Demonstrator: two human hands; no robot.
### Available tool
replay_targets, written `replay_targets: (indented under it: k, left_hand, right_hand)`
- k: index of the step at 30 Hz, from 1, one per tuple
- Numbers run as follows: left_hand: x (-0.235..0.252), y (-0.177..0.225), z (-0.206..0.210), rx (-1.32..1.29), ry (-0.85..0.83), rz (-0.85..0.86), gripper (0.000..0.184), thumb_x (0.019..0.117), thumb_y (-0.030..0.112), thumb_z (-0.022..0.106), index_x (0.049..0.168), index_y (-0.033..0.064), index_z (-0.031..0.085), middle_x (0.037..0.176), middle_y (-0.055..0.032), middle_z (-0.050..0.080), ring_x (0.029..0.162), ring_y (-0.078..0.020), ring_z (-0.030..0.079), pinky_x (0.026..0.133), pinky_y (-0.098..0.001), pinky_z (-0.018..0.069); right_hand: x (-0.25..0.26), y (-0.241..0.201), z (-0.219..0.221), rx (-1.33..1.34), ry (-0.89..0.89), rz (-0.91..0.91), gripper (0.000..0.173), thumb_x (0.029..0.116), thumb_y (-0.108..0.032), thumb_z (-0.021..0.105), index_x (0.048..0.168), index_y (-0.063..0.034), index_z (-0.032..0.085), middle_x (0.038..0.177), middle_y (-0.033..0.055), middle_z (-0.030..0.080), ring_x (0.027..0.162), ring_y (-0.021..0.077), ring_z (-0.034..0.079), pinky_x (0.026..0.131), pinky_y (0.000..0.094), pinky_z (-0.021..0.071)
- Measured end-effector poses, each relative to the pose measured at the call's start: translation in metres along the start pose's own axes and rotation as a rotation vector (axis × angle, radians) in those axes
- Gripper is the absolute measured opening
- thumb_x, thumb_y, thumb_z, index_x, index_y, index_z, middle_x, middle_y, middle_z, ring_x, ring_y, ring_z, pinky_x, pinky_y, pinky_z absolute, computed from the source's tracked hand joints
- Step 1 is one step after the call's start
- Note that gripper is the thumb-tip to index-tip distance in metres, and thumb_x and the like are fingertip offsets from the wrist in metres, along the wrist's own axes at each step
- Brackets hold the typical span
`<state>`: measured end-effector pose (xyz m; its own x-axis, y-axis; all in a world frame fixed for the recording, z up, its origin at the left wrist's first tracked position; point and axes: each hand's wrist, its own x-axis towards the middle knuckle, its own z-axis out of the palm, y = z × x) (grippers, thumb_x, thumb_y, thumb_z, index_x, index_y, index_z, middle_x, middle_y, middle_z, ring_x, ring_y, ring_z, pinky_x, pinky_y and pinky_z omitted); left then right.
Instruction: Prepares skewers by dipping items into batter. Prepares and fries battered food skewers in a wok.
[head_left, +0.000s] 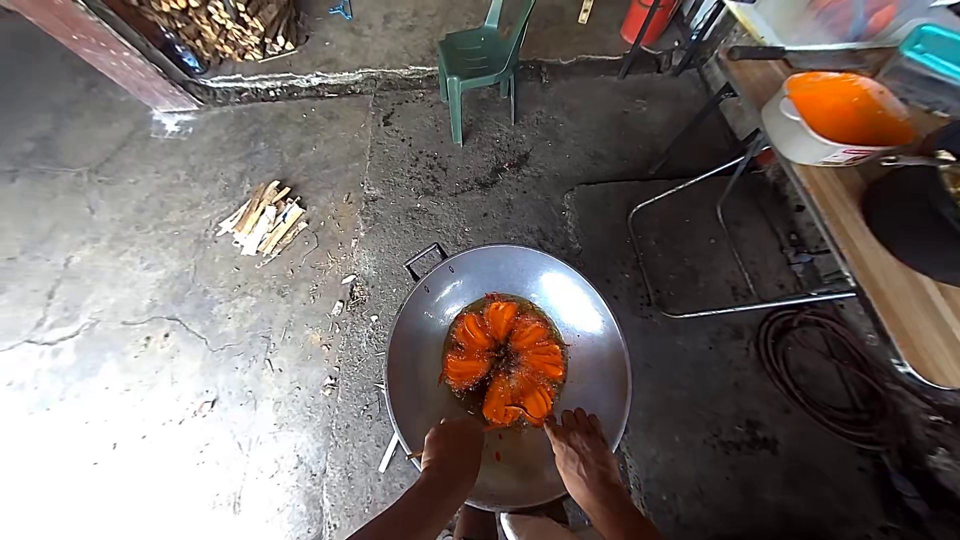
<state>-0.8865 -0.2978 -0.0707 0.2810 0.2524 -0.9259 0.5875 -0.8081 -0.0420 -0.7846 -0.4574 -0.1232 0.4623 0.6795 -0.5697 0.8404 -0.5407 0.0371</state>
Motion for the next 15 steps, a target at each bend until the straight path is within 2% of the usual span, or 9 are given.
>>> replay_targets:
  k: [6, 8, 12, 14, 15]
  left_hand:
    - [-0.011, -0.003, -0.005, 0.004, -0.002, -0.042, 0.024, 0.097, 0.001, 0.051, 0.114, 0.001, 0.068, 0.117, -0.0193, 0.069, 0.11, -0.0376, 0.067, 0.081, -0.0527, 0.0574]
    - [-0.014, -0.008, -0.008, -0.005, 0.018, -0.059, 0.024, 0.0982, 0.003, 0.049, 0.112, 0.0012, 0.068, 0.117, -0.0192, 0.069, 0.109, -0.0371, 0.068, 0.081, -0.053, 0.0573]
    - [-0.016, -0.022, -0.015, -0.056, 0.034, -0.109, 0.026, 0.1009, 0.01, 0.047, 0.114, 0.0033, 0.068, 0.119, -0.0185, 0.07, 0.111, -0.0374, 0.068, 0.084, -0.0556, 0.0565]
    - [-0.018, -0.032, -0.018, -0.116, 0.057, -0.133, 0.029, 0.1024, 0.018, 0.047, 0.115, 0.0055, 0.069, 0.12, -0.0175, 0.07, 0.113, -0.0369, 0.068, 0.087, -0.0569, 0.0557]
    - [-0.018, -0.039, -0.017, -0.155, 0.075, -0.147, 0.03, 0.1028, 0.022, 0.047, 0.115, 0.0075, 0.07, 0.121, -0.0165, 0.07, 0.114, -0.0363, 0.068, 0.088, -0.0573, 0.0554]
  right_hand:
    - [0.008, -0.009, -0.002, 0.02, -0.062, -0.032, 0.029, 0.1024, -0.007, 0.049, 0.122, -0.0084, 0.07, 0.117, 0.0169, 0.07, 0.119, 0.0327, 0.064, 0.101, 0.046, 0.0492]
    - [0.007, -0.009, -0.002, 0.021, -0.048, -0.016, 0.029, 0.1018, -0.007, 0.05, 0.122, -0.0093, 0.071, 0.116, 0.0162, 0.071, 0.117, 0.0322, 0.065, 0.1, 0.0453, 0.0499]
    - [-0.016, 0.005, 0.001, 0.124, 0.173, 0.074, 0.027, 0.0963, -0.013, 0.062, 0.118, -0.0198, 0.077, 0.102, 0.0125, 0.074, 0.106, 0.0317, 0.07, 0.091, 0.0461, 0.0537]
    - [-0.041, 0.015, 0.007, 0.306, 0.363, 0.144, 0.019, 0.0947, -0.017, 0.067, 0.107, -0.0164, 0.082, 0.09, 0.0138, 0.076, 0.095, 0.0348, 0.073, 0.084, 0.0515, 0.0581]
    - [-0.057, 0.019, 0.006, 0.46, 0.387, 0.19, 0.019, 0.0969, -0.018, 0.066, 0.105, -0.0116, 0.082, 0.089, 0.016, 0.076, 0.093, 0.0364, 0.074, 0.084, 0.0549, 0.0586]
